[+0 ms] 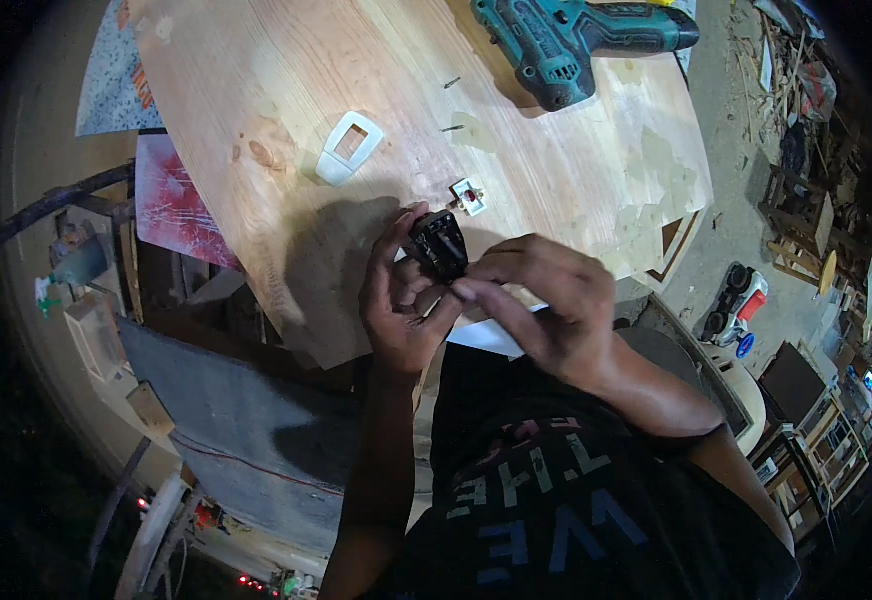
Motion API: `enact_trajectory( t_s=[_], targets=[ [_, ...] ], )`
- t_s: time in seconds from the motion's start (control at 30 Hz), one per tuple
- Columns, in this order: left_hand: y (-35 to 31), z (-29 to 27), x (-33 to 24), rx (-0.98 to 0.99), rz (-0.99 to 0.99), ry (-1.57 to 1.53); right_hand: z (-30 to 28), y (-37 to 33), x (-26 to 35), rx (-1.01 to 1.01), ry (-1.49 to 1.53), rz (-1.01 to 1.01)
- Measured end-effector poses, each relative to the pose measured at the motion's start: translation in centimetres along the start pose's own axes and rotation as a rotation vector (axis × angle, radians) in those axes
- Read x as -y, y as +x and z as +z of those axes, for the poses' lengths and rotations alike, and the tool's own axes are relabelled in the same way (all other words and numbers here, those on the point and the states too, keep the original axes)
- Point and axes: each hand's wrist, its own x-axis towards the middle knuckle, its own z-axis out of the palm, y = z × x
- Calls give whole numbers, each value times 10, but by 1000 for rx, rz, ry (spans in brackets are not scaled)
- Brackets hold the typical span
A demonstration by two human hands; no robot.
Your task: The person assembles a small electrical component by hand, using a screwdriver to tighten screws on a black plastic housing. They handle a white plastic piece and a small metal screw, placing them on a wooden workbench. A cordless drill and other tools are visible on the table.
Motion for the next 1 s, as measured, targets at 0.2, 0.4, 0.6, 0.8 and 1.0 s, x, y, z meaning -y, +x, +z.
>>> enact_trajectory(
  t_s=[0.2,0.4,0.6,0.8,1.0],
  targets=[
    [-1,2,1,-18,-31,-55,-13,-9,-8,-57,-41,62],
    [-5,2,4,-51,-54,-65,-9,-9,-8,-43,-58,12],
    [-5,0,6,-60,59,11,9,-6,-8,-77,-117,-49],
    [-4,3,10,-116,91,-41,16,-6,-11,-63,-121,-18],
    [-7,-2,15,-107,96,118,21,-5,-18,-75,-118,-31]
  ],
)
